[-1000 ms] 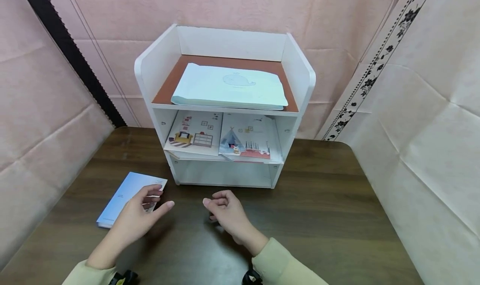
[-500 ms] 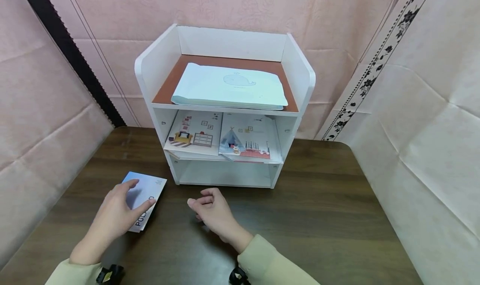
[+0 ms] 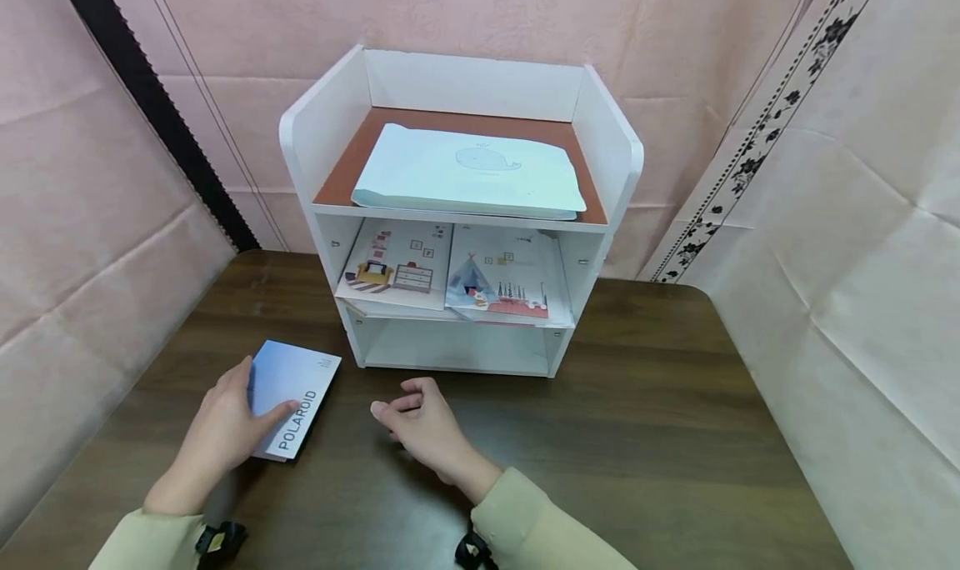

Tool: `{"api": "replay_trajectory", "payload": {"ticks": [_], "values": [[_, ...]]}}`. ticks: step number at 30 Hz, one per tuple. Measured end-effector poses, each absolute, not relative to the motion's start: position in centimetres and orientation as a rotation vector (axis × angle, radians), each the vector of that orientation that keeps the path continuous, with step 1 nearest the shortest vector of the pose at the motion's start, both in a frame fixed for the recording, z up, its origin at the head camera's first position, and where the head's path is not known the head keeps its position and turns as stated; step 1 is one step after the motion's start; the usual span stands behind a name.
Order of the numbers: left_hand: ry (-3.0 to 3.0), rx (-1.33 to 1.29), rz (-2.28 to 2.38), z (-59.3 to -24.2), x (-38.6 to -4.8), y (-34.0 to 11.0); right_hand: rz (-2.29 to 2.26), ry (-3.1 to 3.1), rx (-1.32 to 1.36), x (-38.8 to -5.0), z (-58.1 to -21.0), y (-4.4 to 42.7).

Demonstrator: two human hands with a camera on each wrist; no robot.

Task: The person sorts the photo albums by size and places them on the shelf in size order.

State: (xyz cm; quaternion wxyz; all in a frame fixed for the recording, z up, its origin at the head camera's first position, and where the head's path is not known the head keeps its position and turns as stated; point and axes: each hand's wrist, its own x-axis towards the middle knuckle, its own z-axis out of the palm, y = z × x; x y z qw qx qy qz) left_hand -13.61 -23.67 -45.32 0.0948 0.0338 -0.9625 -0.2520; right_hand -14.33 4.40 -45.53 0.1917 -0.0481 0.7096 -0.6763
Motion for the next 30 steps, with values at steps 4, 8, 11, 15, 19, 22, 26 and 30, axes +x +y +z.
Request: {"api": "replay_trajectory", "payload": {"ticks": [4,8,11,15,19,22,26,30], "values": [[-2.884,0.076,-0.747,-45.4,-13.6,-23.8,-1.889,1.987,-0.143,-14.3,-45.4,4.2],[-2.912,0.057,-0.71,-45.3,-13.6,-23.9,-1.858,1.986,-0.14,-14.4,-45.3,3.7],[-2.944,0.071,-0.667,-45.3,-13.6,-23.9,-1.846,1.967,-0.13,-14.6,-45.4,3.1],[-2.977,0.102,-0.64,-45.1,-13.5,-23.9,-1.838,1.943,-0.118,-15.0,-45.7,2.1],[-3.004,0.128,-0.64,-45.0,-13.5,-23.7,-1.822,1.934,-0.107,-15.2,-45.9,1.2],[-3.019,0.139,-0.642,-45.0,-13.3,-23.5,-1.815,1.922,-0.098,-15.3,-45.9,0.8],[-3.032,0.138,-0.644,-45.0,-13.1,-23.2,-1.809,1.9,-0.074,-15.4,-45.9,0.5],[-3.053,0.145,-0.645,-45.0,-13.0,-23.1,-1.801,1.877,-0.042,-15.5,-46.0,0.4]]}}
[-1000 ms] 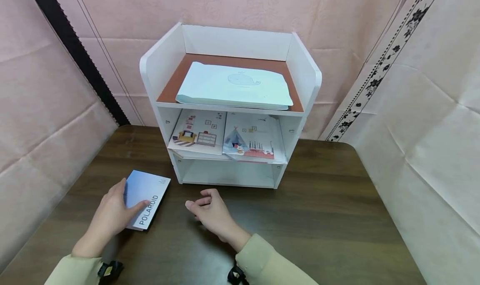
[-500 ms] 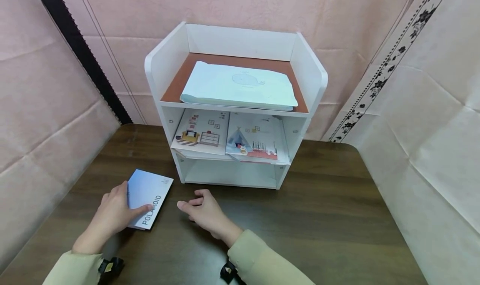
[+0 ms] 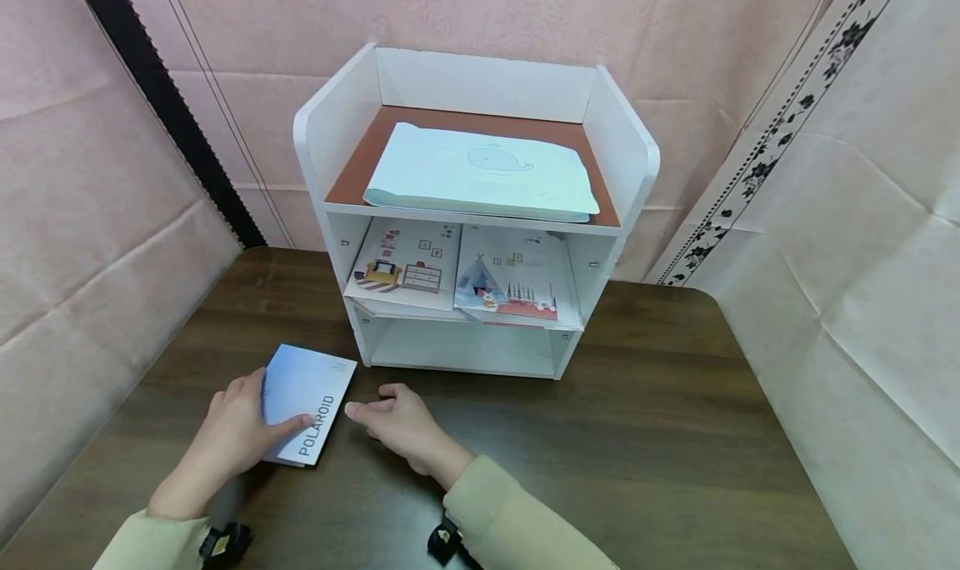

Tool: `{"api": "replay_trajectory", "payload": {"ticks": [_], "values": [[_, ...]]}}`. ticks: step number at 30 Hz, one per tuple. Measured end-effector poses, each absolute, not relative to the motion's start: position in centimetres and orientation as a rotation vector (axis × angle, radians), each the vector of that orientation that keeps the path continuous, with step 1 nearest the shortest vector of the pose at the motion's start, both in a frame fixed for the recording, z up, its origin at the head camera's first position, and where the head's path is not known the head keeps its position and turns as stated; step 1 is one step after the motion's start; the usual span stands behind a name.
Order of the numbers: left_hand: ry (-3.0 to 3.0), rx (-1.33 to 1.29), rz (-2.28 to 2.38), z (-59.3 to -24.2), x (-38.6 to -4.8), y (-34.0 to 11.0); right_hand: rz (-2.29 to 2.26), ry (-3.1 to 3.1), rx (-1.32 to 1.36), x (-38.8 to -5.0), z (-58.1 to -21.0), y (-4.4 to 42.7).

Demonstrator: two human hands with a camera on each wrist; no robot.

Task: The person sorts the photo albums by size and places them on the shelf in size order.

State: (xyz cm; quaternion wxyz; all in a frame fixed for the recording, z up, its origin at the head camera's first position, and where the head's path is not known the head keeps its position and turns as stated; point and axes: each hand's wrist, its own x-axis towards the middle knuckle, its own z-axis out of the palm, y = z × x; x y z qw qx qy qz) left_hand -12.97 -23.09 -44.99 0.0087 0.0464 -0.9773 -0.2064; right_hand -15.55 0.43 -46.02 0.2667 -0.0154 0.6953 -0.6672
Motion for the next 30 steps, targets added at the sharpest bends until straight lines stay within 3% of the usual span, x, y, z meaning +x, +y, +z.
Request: {"api": "replay_trajectory", "payload": {"ticks": [30], "values": [[-3.233,0.126,-0.991,-43.7,-12.5,-23.5,-1.889,1.7,0.057,-15.1,-45.8,-0.6]]}}
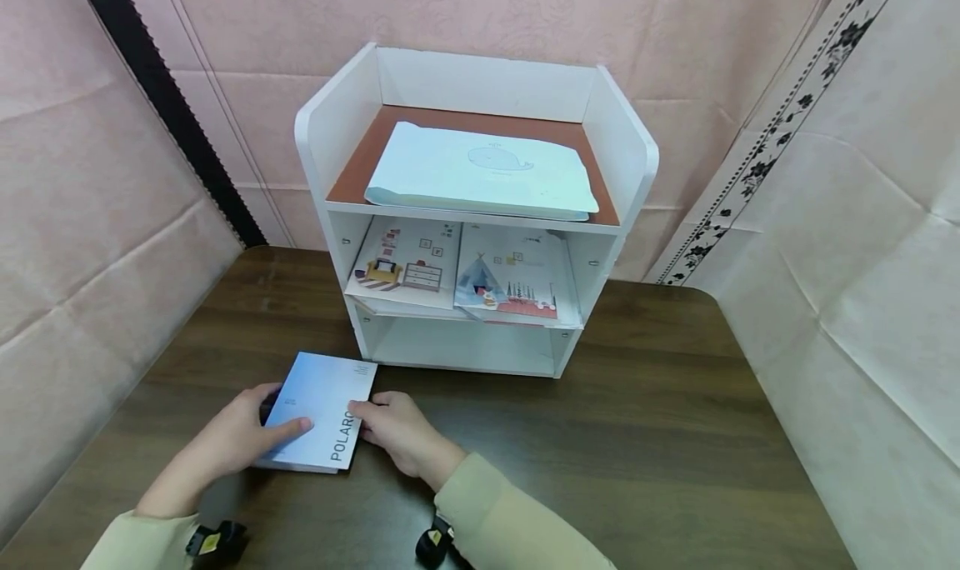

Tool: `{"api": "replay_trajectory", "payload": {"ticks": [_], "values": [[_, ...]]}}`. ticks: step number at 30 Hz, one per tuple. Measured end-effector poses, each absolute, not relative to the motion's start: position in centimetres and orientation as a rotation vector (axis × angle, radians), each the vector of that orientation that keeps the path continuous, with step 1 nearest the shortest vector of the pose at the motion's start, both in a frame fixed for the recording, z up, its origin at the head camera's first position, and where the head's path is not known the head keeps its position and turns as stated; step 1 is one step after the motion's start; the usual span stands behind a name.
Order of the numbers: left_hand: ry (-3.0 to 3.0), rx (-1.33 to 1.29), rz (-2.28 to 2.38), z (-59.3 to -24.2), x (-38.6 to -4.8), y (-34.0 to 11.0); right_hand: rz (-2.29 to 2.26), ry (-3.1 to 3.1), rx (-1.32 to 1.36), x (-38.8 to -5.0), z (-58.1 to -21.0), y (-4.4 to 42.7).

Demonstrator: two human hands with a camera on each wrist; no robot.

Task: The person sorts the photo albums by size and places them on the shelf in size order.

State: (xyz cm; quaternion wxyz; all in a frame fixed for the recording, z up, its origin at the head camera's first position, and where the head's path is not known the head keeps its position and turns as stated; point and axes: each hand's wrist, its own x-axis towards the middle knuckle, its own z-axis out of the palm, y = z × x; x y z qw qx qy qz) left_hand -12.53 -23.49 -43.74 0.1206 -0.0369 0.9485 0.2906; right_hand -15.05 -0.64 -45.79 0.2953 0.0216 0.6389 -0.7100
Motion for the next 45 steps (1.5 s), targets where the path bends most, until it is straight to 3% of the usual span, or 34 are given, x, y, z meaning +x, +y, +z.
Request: {"api": "replay_trajectory", "payload": {"ticks": [30,45], "values": [[2.621,0.071,1.058,-44.2,-12.8,-21.1,-1.65,2.03,-0.084,-15.4,-46.0,3.8],[2.475,0.071,1.403,-44.3,-12.7,-16.9,-1.727,1.956,-0.165,-15.8,-44.6,9.8]]}}
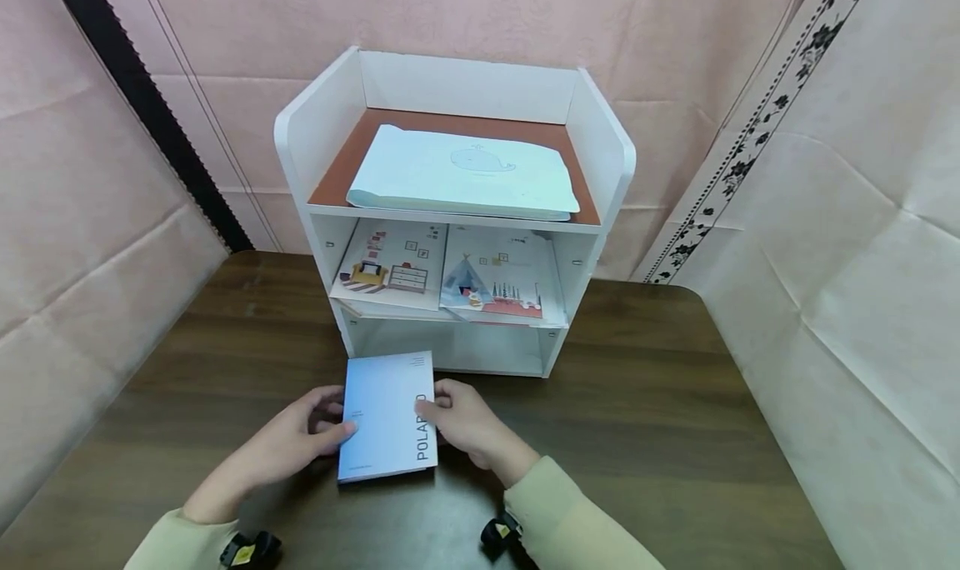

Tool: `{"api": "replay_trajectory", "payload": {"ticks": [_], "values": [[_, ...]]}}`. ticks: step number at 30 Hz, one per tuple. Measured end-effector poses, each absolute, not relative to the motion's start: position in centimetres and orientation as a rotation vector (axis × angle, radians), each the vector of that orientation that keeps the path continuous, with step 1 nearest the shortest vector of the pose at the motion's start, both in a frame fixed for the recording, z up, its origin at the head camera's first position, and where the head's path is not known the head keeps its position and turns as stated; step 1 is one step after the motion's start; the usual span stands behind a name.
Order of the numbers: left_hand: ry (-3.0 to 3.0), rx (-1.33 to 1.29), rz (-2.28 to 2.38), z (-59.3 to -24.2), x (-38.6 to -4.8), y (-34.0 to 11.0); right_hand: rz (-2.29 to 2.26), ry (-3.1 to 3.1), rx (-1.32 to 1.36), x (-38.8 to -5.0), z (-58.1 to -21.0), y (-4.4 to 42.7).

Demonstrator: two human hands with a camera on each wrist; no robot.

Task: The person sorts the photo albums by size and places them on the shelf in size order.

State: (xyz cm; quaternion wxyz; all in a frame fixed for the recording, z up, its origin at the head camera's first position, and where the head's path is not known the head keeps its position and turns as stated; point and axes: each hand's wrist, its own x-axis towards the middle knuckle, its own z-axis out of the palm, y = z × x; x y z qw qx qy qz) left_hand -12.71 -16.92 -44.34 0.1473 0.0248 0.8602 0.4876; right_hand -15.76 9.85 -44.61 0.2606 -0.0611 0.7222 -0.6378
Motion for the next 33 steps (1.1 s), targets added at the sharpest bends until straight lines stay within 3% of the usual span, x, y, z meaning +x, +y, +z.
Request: {"api": "replay_trajectory", "payload": {"ticks": [14,33], "values": [[2.149,0.039,1.987,-45.6,-12.5,-12.0,-1.89,1.885,-0.093,-16.2,-44.9,13.9],[1.999,-0.053,2.04,-46.0,-12.8,-10.5,-1.839,1.94,-0.071,-16.3,-45.1,14.5]]}}
